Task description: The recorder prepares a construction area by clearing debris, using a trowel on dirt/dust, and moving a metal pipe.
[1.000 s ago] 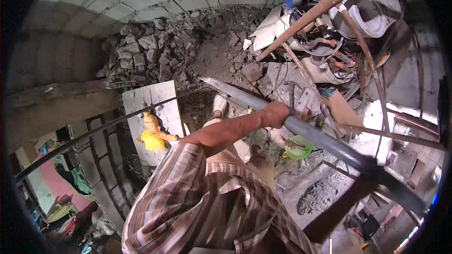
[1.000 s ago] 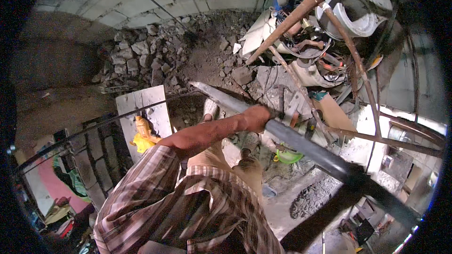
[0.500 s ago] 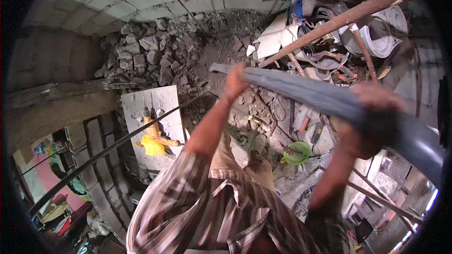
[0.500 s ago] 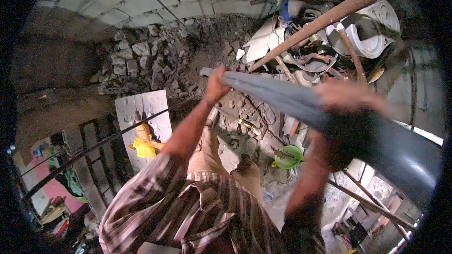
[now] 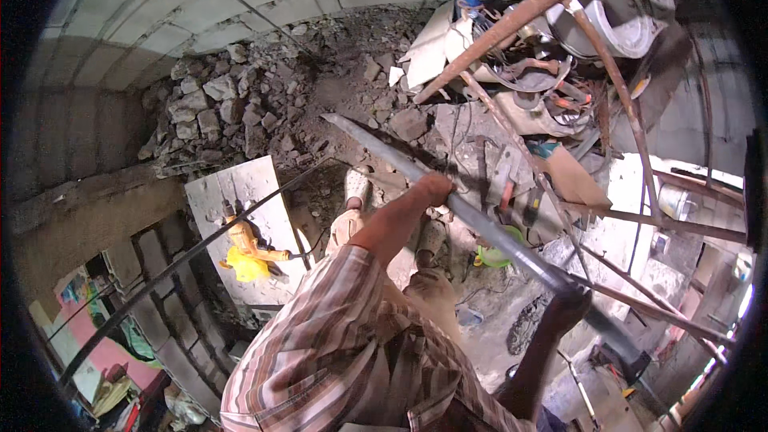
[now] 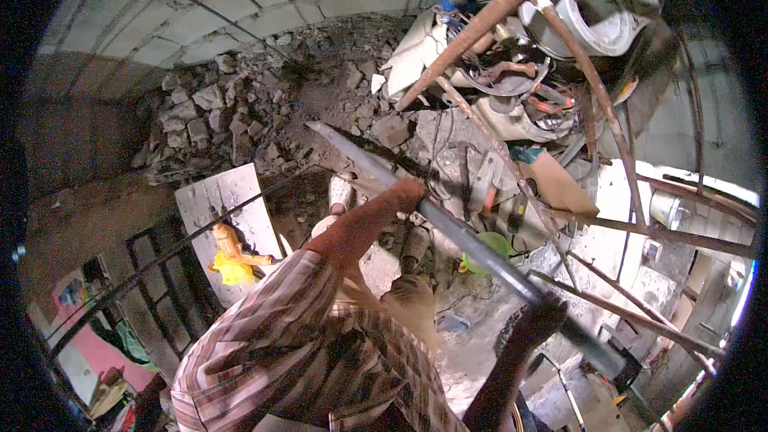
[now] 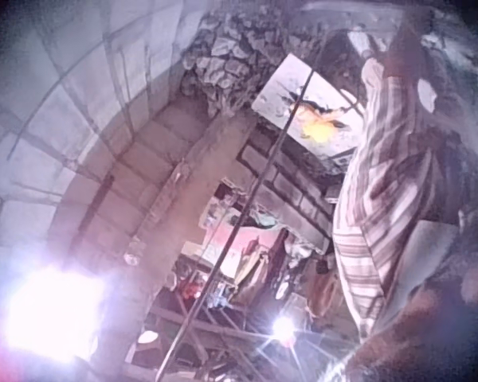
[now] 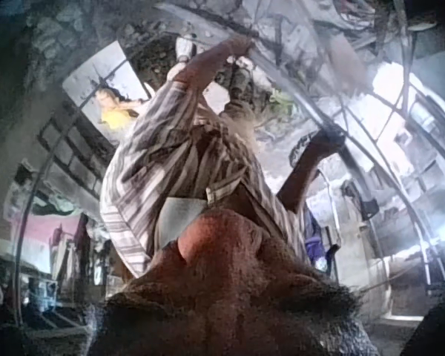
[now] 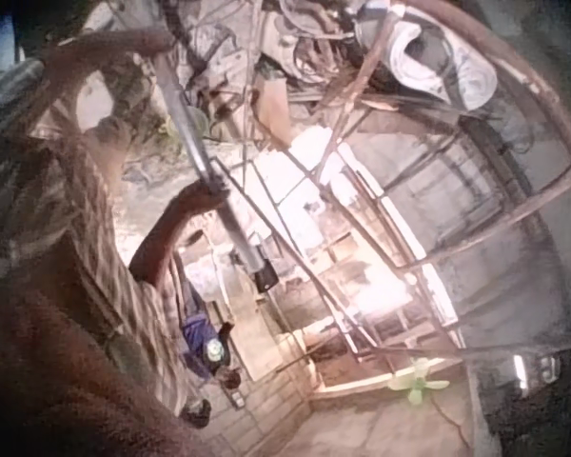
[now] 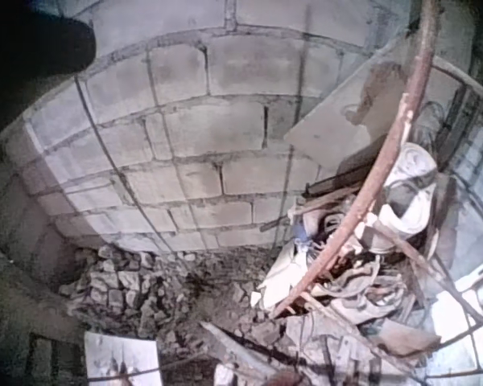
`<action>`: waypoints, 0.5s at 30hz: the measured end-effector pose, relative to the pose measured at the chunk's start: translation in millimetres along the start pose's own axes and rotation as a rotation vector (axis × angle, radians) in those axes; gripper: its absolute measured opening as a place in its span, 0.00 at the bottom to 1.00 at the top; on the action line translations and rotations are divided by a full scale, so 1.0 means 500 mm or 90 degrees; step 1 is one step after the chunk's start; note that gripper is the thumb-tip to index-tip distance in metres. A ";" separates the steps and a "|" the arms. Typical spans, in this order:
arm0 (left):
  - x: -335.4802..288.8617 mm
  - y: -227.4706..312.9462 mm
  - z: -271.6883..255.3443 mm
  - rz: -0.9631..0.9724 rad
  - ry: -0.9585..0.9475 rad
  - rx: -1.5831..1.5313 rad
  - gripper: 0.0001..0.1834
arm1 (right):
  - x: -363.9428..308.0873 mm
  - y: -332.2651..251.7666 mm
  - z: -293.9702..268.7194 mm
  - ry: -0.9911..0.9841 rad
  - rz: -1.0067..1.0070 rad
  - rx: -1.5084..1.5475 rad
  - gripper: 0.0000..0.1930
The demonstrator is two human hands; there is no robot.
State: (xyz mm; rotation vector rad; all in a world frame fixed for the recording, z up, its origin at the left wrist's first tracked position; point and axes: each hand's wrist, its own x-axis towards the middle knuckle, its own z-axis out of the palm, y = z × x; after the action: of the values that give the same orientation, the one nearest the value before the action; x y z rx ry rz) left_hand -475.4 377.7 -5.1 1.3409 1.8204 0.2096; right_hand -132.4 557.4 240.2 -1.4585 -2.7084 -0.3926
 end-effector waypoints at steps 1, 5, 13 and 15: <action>-0.014 0.005 0.024 0.015 0.006 0.047 0.16 | -0.044 0.015 0.004 0.035 -0.099 -0.127 0.14; -0.069 0.052 -0.014 0.036 0.043 0.032 0.17 | -0.027 0.141 0.033 0.081 -0.015 0.753 0.15; -0.370 0.319 -0.474 0.106 0.429 -0.135 0.24 | 0.213 -0.172 -0.362 0.300 -0.115 0.684 0.23; -0.449 0.370 -0.555 0.137 0.479 -0.167 0.23 | 0.153 -0.385 -0.471 0.337 -0.241 0.651 0.23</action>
State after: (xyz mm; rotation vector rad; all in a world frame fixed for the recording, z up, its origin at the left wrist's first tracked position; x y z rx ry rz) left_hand -523.5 354.9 393.3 1.3626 2.1293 1.1553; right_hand -353.8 461.8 441.0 -0.4720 -2.1321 0.4854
